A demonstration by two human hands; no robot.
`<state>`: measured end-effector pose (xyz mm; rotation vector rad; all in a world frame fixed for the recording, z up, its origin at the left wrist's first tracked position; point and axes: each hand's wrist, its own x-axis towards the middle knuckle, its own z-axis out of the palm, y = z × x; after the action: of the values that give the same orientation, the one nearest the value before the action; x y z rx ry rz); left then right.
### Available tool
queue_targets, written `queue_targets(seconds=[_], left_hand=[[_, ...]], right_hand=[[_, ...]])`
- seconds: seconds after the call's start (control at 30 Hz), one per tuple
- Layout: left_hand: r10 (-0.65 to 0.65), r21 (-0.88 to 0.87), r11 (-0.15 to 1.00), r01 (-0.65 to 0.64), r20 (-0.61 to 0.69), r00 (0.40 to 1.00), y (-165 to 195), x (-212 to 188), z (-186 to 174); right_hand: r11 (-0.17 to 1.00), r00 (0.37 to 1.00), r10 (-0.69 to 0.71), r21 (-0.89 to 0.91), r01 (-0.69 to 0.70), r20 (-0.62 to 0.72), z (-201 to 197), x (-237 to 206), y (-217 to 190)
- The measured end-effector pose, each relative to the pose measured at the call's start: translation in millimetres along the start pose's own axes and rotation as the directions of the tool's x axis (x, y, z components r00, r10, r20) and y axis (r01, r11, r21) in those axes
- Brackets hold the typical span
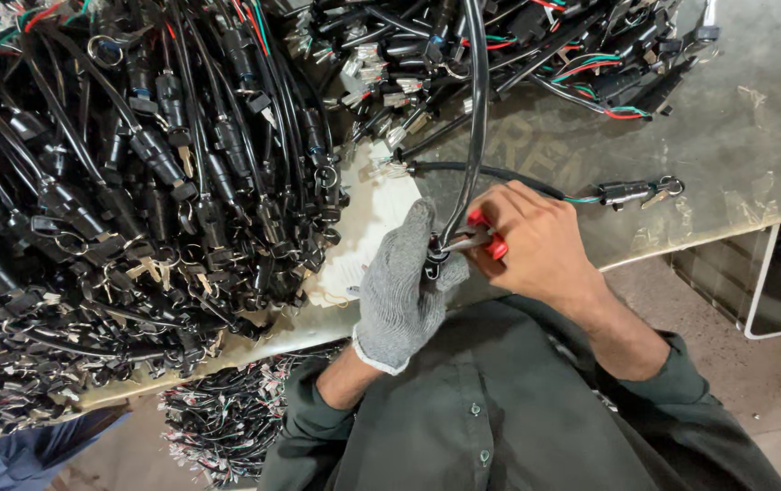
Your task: The person picks up a black cable harness from a large pile on the workbench and uses red-handled pliers to cut and strip insulation from the wire ends, working on one harness at a time and setting processed harnesses back on the table.
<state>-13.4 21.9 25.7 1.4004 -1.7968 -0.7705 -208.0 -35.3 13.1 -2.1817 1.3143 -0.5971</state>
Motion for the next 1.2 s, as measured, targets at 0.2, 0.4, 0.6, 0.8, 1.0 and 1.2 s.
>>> queue_targets(seconds=[0.2, 0.4, 0.6, 0.8, 1.0, 1.2], left_hand=[[0.063, 0.335, 0.940, -0.060, 0.001, 0.998, 1, 2, 0], [0.082, 0.456, 0.884, -0.106, 0.072, 0.994, 0, 10, -3], [0.131, 0.405, 0.900, -0.159, 0.096, 0.987, -4, 10, -10], [0.122, 0.462, 0.874, -0.150, 0.090, 0.988, -8, 12, -12], [-0.037, 0.133, 0.991, 0.020, 0.125, 0.991, 7, 19, -19], [0.017, -0.425, 0.886, 0.184, 0.427, 0.904, 8, 21, -36]], right_hand=[[0.986, 0.990, 0.113, -0.113, -0.122, -0.082, 7, -15, -5], [0.983, 0.979, 0.157, -0.077, -0.168, -0.132, 18, -20, -6], [0.980, 0.983, 0.178, 0.100, -0.172, -0.053, 24, -20, -17], [0.981, 0.983, 0.169, 0.113, -0.160, -0.069, 25, -17, -17], [0.979, 0.974, 0.205, 0.009, -0.205, -0.093, 35, -18, -4], [0.959, 0.985, -0.085, 0.255, 0.121, -0.149, 48, -12, 26]])
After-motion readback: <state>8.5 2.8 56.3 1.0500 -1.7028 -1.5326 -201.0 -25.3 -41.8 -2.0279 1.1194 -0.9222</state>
